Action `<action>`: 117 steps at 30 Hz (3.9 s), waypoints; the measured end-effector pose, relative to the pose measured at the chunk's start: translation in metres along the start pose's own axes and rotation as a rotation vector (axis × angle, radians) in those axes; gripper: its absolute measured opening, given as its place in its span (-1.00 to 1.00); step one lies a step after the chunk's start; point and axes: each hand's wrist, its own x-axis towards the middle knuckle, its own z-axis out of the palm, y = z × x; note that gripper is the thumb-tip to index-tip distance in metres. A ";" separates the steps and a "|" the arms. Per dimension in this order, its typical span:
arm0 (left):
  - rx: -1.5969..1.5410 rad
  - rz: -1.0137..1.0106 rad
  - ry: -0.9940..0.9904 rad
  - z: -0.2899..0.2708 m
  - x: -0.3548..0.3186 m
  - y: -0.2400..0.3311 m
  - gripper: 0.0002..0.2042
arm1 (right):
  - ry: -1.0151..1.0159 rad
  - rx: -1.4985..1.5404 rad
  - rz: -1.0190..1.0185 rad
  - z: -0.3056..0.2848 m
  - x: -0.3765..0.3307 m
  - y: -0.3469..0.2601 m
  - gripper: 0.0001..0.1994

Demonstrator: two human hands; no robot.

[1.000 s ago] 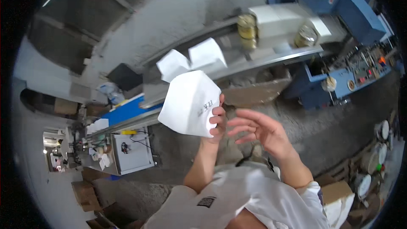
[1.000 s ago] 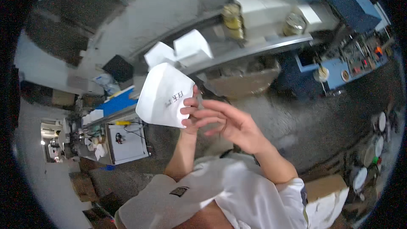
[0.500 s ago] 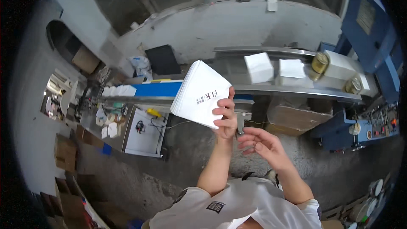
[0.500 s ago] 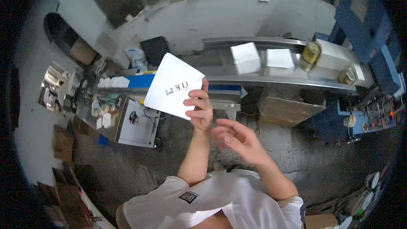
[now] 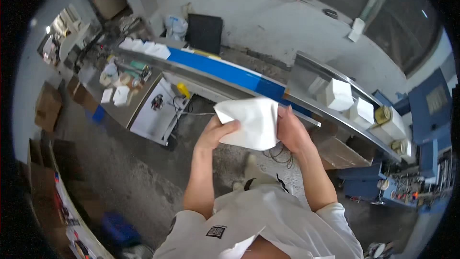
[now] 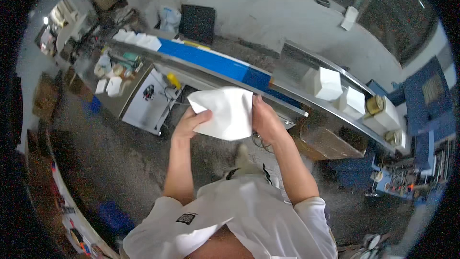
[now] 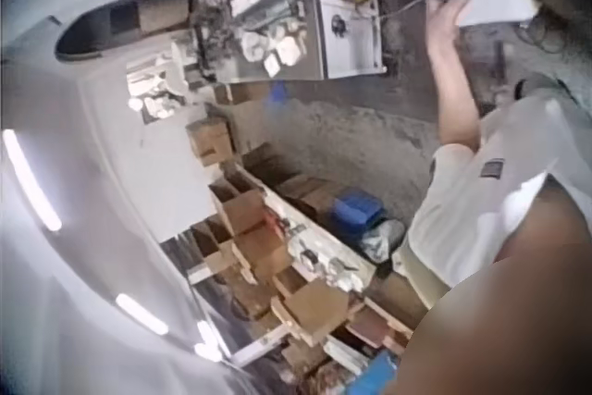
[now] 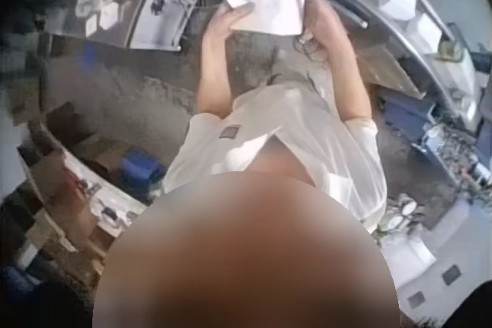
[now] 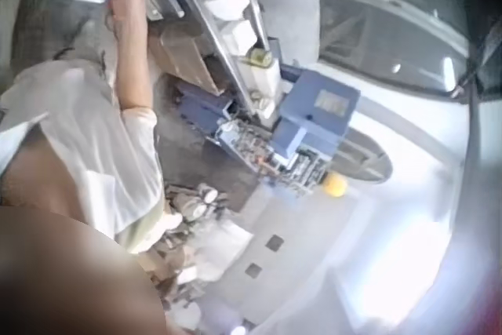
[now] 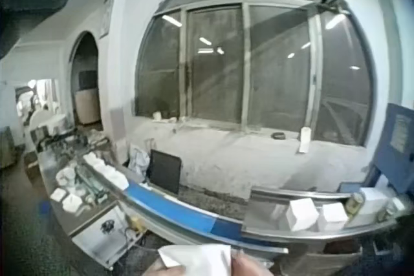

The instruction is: Picking up paper blocks from a machine output and placing them onto a conveyor belt in an organized manner.

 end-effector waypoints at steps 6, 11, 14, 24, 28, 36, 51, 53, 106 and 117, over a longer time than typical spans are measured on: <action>0.204 -0.046 0.073 -0.076 0.022 0.036 -0.46 | -0.219 -0.076 -0.050 0.017 0.122 0.057 0.22; 0.276 -0.123 0.140 -0.153 0.071 0.056 -0.40 | -0.261 -0.109 0.090 0.064 0.233 0.049 0.19; 0.303 -0.142 0.279 -0.198 0.114 0.072 -0.33 | -0.252 -0.114 0.019 0.074 0.319 0.056 0.08; 0.223 -0.349 0.786 -0.351 0.147 0.062 -0.28 | 0.002 0.187 0.065 0.128 0.611 0.076 -0.26; 0.214 -0.497 0.740 -0.382 0.133 0.022 -0.31 | 0.067 0.175 0.124 0.146 0.720 0.130 -0.26; 0.398 -0.694 0.543 -0.441 0.171 0.004 -0.31 | 0.139 0.196 0.205 0.185 0.824 0.212 -0.30; 0.473 -0.686 0.280 -0.537 0.232 0.001 -0.49 | 0.445 -0.065 0.387 0.161 0.828 0.205 -0.23; 0.486 -0.622 0.120 -0.509 0.276 0.029 -0.51 | 0.476 -0.223 0.171 0.096 0.805 0.212 -0.31; -0.099 -0.706 -0.516 -0.076 0.481 -0.124 -0.51 | 1.271 -0.488 -0.384 -0.155 0.266 -0.070 -0.41; 0.103 -0.668 -0.174 -0.411 0.506 0.008 -0.53 | 0.305 0.058 0.171 0.000 0.593 0.083 -0.22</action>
